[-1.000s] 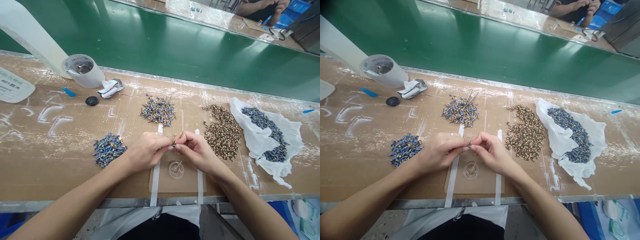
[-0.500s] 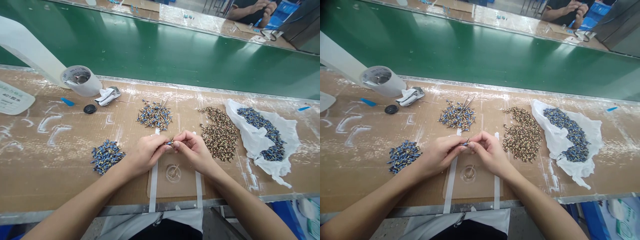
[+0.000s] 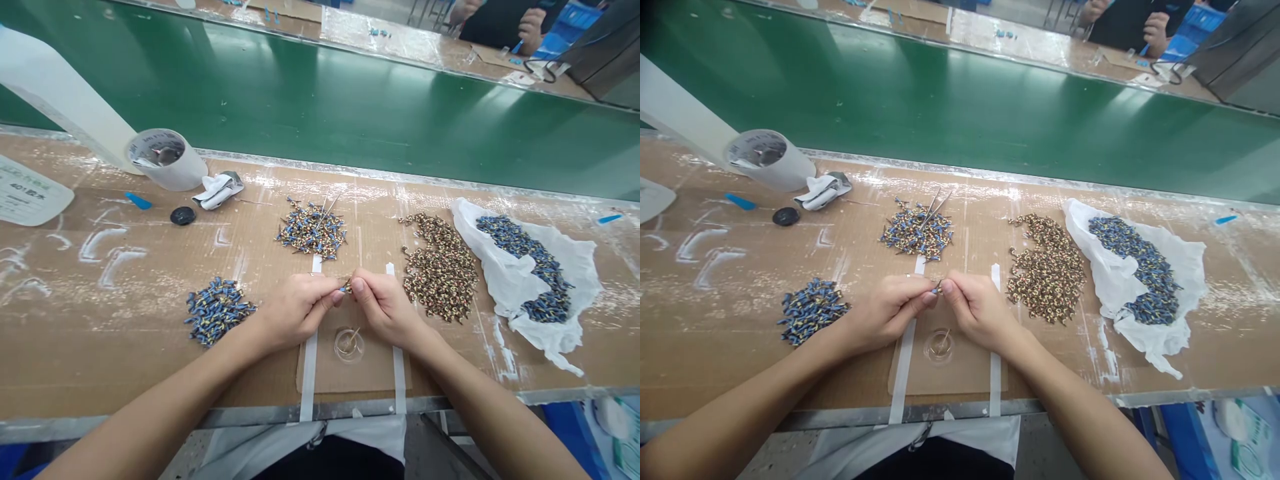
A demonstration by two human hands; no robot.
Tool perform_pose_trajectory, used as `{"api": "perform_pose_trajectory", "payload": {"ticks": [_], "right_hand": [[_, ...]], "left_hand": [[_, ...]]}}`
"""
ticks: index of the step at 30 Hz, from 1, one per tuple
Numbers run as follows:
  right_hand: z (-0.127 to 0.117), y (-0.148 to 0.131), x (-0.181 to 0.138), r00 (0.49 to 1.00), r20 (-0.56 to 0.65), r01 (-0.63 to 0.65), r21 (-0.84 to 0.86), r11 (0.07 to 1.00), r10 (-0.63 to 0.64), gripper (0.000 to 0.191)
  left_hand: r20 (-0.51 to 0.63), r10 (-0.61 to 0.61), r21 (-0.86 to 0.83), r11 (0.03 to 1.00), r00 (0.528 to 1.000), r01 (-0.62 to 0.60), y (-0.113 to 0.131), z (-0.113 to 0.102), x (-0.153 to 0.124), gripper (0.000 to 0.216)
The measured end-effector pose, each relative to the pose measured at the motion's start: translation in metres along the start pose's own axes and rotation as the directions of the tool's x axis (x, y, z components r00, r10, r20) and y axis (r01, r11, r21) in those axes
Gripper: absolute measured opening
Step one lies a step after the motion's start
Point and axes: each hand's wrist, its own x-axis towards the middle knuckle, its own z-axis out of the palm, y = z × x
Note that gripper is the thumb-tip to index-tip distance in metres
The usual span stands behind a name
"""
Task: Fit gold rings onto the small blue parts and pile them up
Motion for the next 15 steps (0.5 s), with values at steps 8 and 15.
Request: {"api": "perform_pose_trajectory", "payload": {"ticks": [8,15], "right_hand": [[0.0068,-0.0043,-0.0014,1.000,0.016,-0.015,-0.007,1.000,0.015,0.035],[0.0076,-0.0034,-0.0020,0.998,0.064,-0.006,-0.083,0.997,0.011,0.034]], "left_hand": [[-0.033,0.025,-0.014,1.000,0.999,-0.026,0.0028,0.0050,-0.0003,0.029],[-0.020,0.059,0.013,0.998,0.998,-0.059,0.0009,0.0070,-0.0011,0.028]]}}
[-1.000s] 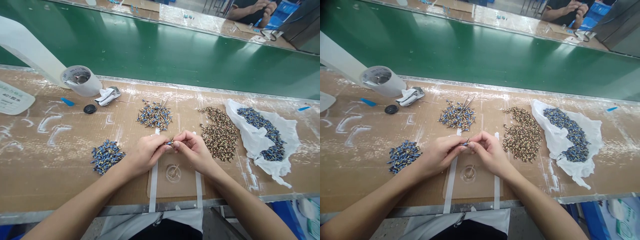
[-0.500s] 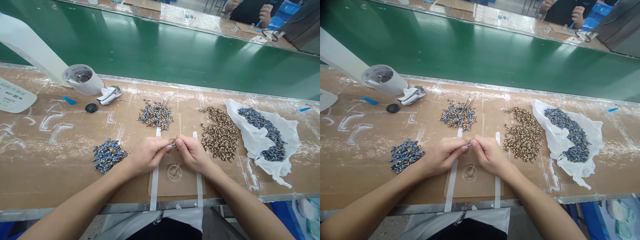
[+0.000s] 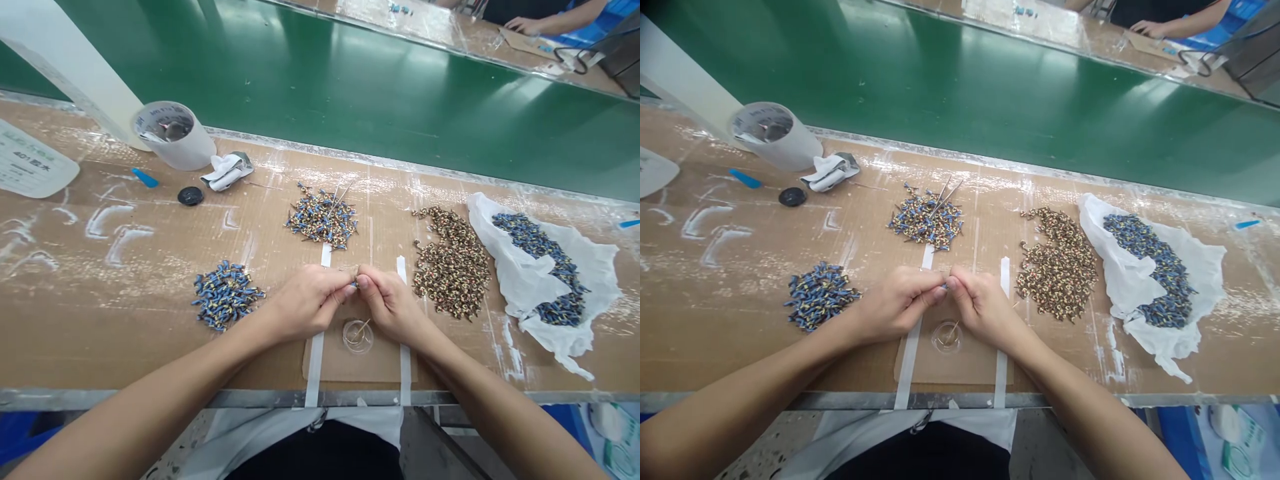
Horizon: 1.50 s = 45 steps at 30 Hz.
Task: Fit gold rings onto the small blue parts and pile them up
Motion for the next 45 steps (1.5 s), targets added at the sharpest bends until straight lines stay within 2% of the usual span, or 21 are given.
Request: {"api": "perform_pose_trajectory", "payload": {"ticks": [9,14,20,22,24,26,27,30,32,35,38,40,42,45], "right_hand": [[-0.001,0.005,-0.003,0.999,0.049,0.020,-0.113,0.993,-0.015,0.033],[-0.001,0.005,-0.004,0.997,0.065,0.043,-0.120,0.992,-0.035,0.032],[-0.001,0.006,-0.003,1.000,0.028,0.004,0.078,0.997,-0.006,0.033],[-0.002,0.006,-0.002,1.000,0.016,0.002,0.157,0.988,-0.005,0.035],[-0.004,0.005,-0.002,1.000,0.011,0.017,0.219,0.976,-0.020,0.037],[-0.006,0.005,-0.001,1.000,0.007,0.019,0.263,0.965,-0.022,0.040],[-0.007,0.005,-0.001,1.000,-0.001,0.012,0.281,0.960,-0.012,0.042],[-0.008,0.006,-0.001,0.999,-0.024,-0.039,0.329,0.943,0.049,0.045],[-0.007,0.008,0.000,0.997,-0.018,-0.066,0.337,0.939,0.077,0.046],[-0.006,0.009,0.000,0.995,0.003,-0.091,0.325,0.941,0.095,0.047],[-0.006,0.009,0.001,0.995,-0.008,-0.094,0.327,0.940,0.103,0.047],[-0.007,0.008,0.001,0.994,-0.042,-0.083,0.319,0.944,0.102,0.044],[-0.007,0.007,0.001,0.993,-0.067,-0.069,0.301,0.951,0.093,0.041],[-0.008,0.007,0.002,0.995,-0.061,-0.061,0.281,0.958,0.081,0.039]], "left_hand": [[0.047,-0.074,0.056,0.996,0.996,0.071,0.003,0.001,0.000,0.026],[0.077,-0.042,0.053,0.998,0.996,0.038,0.000,0.000,-0.002,0.022],[0.058,-0.002,0.016,1.000,0.998,0.002,-0.005,-0.001,0.000,0.025],[0.044,-0.011,-0.055,0.998,0.999,0.014,-0.004,-0.004,0.002,0.027],[0.072,-0.067,-0.208,0.975,0.995,0.081,0.000,-0.008,0.003,0.030],[0.159,-0.160,-0.426,0.879,0.974,0.214,0.004,-0.012,0.004,0.035],[0.209,-0.196,-0.542,0.792,0.958,0.281,0.006,-0.013,0.004,0.037],[0.315,-0.219,-0.823,0.421,0.923,0.381,0.009,-0.014,0.004,0.038],[0.340,-0.207,-0.903,0.199,0.917,0.380,0.010,-0.014,0.004,0.037],[0.371,-0.225,-0.924,0.010,0.901,0.383,0.010,-0.016,0.004,0.038],[0.410,-0.238,-0.912,-0.085,0.880,0.402,0.011,-0.017,0.004,0.038],[0.430,-0.231,-0.903,-0.098,0.873,0.419,0.011,-0.017,0.004,0.039],[0.430,-0.233,-0.902,-0.061,0.873,0.428,0.011,-0.016,0.004,0.039],[0.412,-0.270,-0.889,0.089,0.870,0.449,0.010,-0.014,0.005,0.038]]}}
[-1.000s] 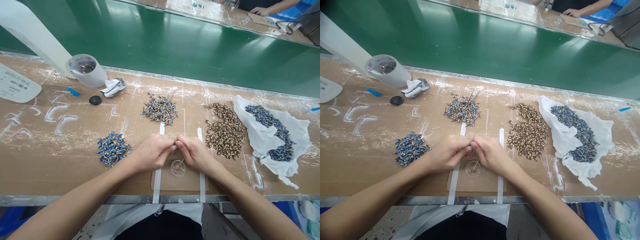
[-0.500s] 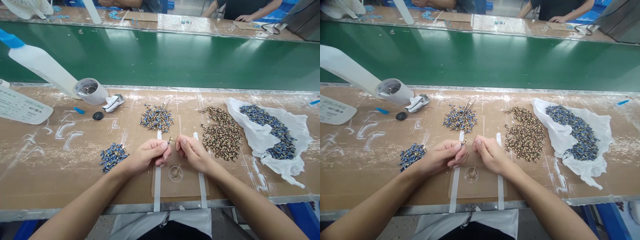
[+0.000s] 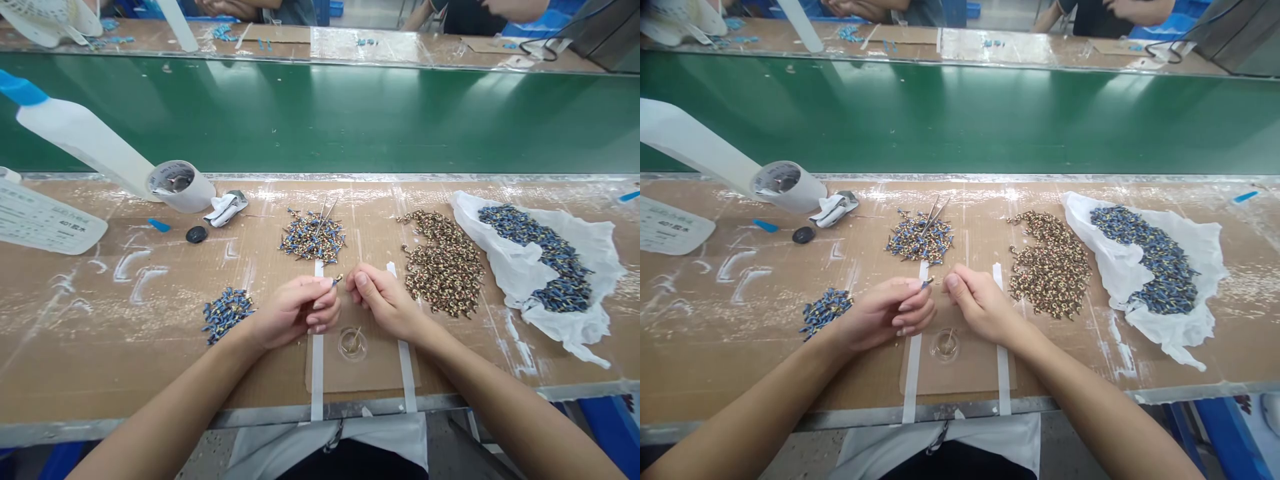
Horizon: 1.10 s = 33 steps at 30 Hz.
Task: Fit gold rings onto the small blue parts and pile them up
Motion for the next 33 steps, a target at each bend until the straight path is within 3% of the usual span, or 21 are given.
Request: {"api": "perform_pose_trajectory", "payload": {"ticks": [4,6,8,10,14,16,17,19,23,27,33], "right_hand": [[0.000,-0.001,0.001,0.998,0.047,-0.028,-0.046,0.999,0.030,0.040],[0.000,-0.001,0.001,0.997,0.060,-0.041,-0.065,0.997,0.045,0.039],[0.000,-0.002,0.001,0.997,0.064,-0.047,-0.076,0.996,0.052,0.039],[0.000,-0.002,0.001,0.996,0.067,-0.049,-0.083,0.995,0.055,0.038],[0.000,-0.002,-0.001,0.996,0.065,-0.053,-0.091,0.994,0.059,0.038],[-0.001,-0.002,-0.001,0.996,0.058,-0.058,-0.092,0.994,0.063,0.039],[-0.002,-0.001,-0.001,0.996,0.055,-0.061,-0.094,0.994,0.067,0.039],[-0.002,-0.001,-0.001,0.996,0.055,-0.071,-0.103,0.992,0.077,0.039],[-0.003,-0.002,0.000,0.993,0.061,-0.092,-0.117,0.989,0.100,0.039],[-0.003,-0.002,0.000,0.988,0.076,-0.125,-0.109,0.986,0.134,0.040],[-0.005,-0.001,0.000,0.985,0.090,-0.136,-0.121,0.983,0.148,0.039]], "left_hand": [[-0.211,0.085,0.397,0.918,0.974,0.006,0.004,-0.009,-0.001,0.039],[-0.331,0.266,0.665,0.747,0.905,0.023,0.008,-0.016,-0.001,0.041],[-0.360,0.445,0.838,0.540,0.820,0.075,0.012,-0.023,0.000,0.040],[-0.353,0.543,0.898,0.426,0.762,0.113,0.016,-0.028,0.000,0.031],[-0.333,0.634,0.933,0.326,0.698,0.149,0.030,-0.033,-0.012,0.020],[-0.335,0.628,0.942,0.253,0.703,0.222,0.042,-0.038,-0.027,0.020],[-0.341,0.588,0.940,0.208,0.733,0.270,0.048,-0.040,-0.037,0.020],[-0.374,0.479,0.924,0.114,0.794,0.366,0.059,-0.046,-0.057,0.020],[-0.487,0.258,0.869,0.044,0.834,0.493,0.069,-0.050,-0.086,0.015],[-0.501,0.155,0.863,0.014,0.852,0.505,0.067,-0.044,-0.089,0.008],[-0.445,0.129,0.888,-0.069,0.886,0.455,0.057,-0.044,-0.082,0.009]]}}
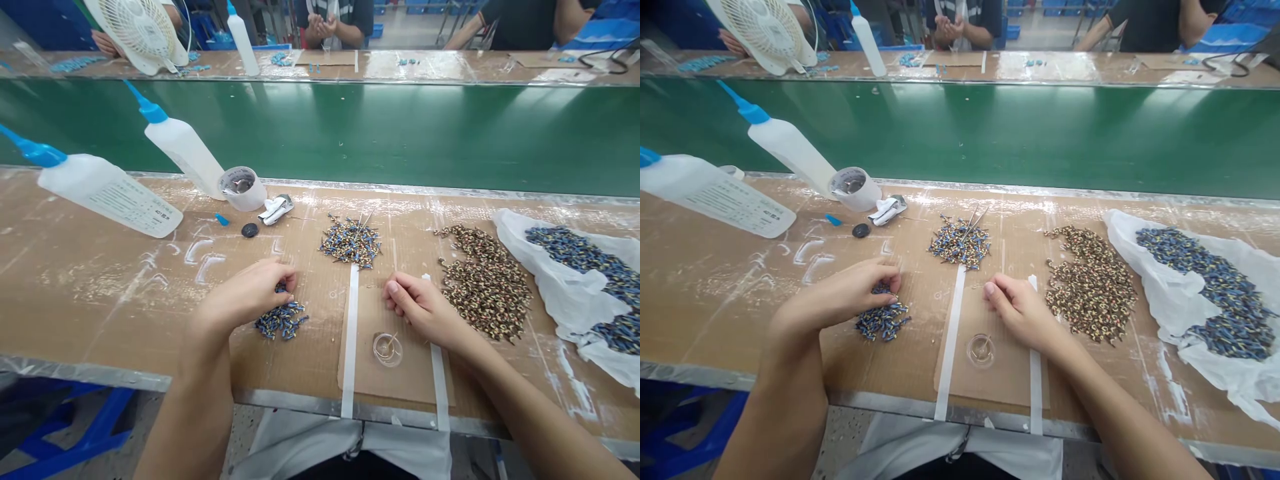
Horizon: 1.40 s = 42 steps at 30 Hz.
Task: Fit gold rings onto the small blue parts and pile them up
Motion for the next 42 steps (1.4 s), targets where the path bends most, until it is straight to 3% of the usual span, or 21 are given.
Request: {"api": "perform_pose_trajectory", "payload": {"ticks": [11,15,19,25,30,34,37,42], "right_hand": [[-0.001,0.003,-0.001,1.000,0.018,0.018,0.009,1.000,-0.018,0.036],[-0.001,0.003,0.000,1.000,0.025,0.012,0.011,1.000,-0.012,0.036],[-0.002,0.001,0.000,1.000,0.026,0.002,-0.003,1.000,-0.002,0.035],[-0.006,-0.006,-0.001,0.997,0.068,0.027,-0.002,1.000,-0.027,0.035],[-0.023,-0.012,-0.006,0.953,0.275,0.098,0.128,0.987,-0.130,0.037],[-0.034,-0.013,-0.010,0.893,0.438,0.004,0.215,0.977,-0.100,0.027],[-0.033,-0.013,-0.010,0.899,0.435,-0.039,0.179,0.983,-0.043,0.027],[-0.028,-0.014,-0.008,0.918,0.373,0.103,0.105,0.989,-0.135,0.012]], "left_hand": [[-0.125,-0.035,-0.175,0.985,0.992,0.013,-0.009,-0.012,-0.007,0.013],[-0.184,0.005,-0.389,0.918,0.983,-0.078,-0.004,-0.011,-0.003,0.011],[-0.184,0.091,-0.599,0.779,0.979,-0.185,0.013,-0.003,0.008,0.012],[-0.181,0.192,-0.698,0.666,0.964,-0.264,0.040,0.010,0.023,0.012],[-0.215,0.233,-0.739,0.596,0.949,-0.314,0.053,0.023,0.033,0.011],[-0.175,0.309,-0.789,0.524,0.935,-0.321,0.063,0.037,0.040,0.012],[-0.159,0.351,-0.810,0.488,0.923,-0.325,0.071,0.048,0.044,0.013],[-0.156,0.362,-0.824,0.465,0.919,-0.324,0.076,0.061,0.049,0.014]]}}
